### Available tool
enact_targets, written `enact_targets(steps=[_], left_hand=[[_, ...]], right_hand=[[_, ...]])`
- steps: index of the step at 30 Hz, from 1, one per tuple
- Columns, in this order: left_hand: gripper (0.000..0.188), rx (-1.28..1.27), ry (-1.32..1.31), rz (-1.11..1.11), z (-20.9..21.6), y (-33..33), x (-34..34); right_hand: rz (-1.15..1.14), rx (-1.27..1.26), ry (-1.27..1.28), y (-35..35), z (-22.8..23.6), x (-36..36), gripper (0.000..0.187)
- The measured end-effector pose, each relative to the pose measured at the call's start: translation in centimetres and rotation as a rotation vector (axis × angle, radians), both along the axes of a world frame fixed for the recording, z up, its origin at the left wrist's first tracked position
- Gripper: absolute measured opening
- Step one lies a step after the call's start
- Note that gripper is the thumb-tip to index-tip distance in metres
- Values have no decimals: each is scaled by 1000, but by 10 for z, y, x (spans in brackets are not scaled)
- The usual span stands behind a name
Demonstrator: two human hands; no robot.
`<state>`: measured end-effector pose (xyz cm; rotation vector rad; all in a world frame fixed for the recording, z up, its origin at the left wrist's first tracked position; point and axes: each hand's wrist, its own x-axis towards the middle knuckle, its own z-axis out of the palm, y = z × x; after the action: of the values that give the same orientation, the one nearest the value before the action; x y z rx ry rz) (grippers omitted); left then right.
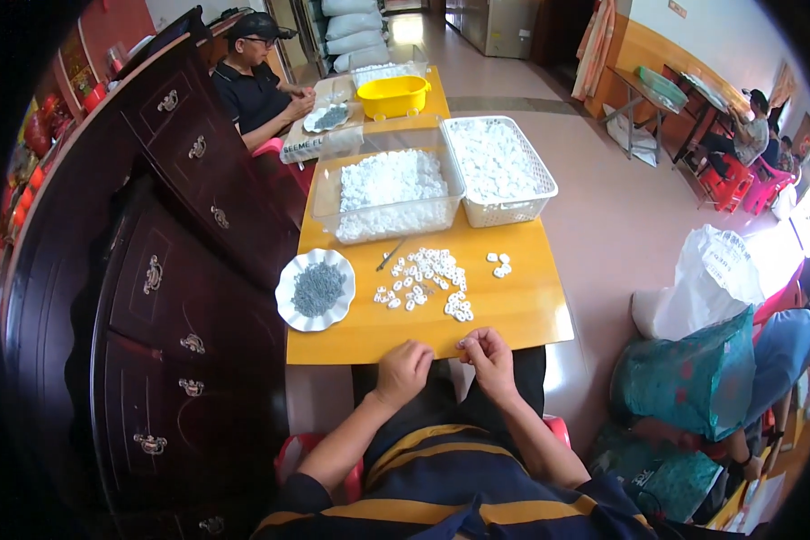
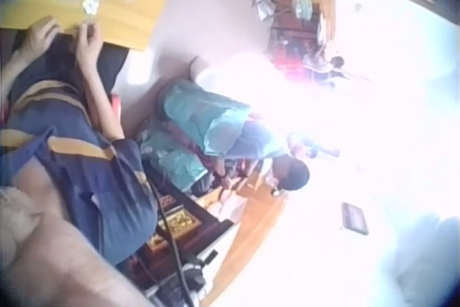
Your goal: Manually inserting small black pins into white plastic circular components.
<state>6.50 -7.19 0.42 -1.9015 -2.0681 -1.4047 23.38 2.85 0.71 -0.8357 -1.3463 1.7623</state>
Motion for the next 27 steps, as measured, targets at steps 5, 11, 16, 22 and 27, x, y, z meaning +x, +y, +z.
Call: enact_targets(steps=[5, 11, 16, 22, 27], left_hand=[[5, -70, -362, 7, 13, 14, -2], [4, -138, -615, -59, 17, 25, -1], [10, -176, -697, -157, 11, 24, 3], [25, -200, -683, -197, 15, 25, 8], [29, -218, -690, -206, 11, 28, 8]], right_hand=[[12, 108, -107, 5, -13, 1, 11], [63, 90, -92, 10, -10, -4, 10], [46, 40, -171, 2, -3, -1, 11], [43, 75, -187, 0, -6, 0, 11], [53, 113, -209, 1, -7, 0, 12]])
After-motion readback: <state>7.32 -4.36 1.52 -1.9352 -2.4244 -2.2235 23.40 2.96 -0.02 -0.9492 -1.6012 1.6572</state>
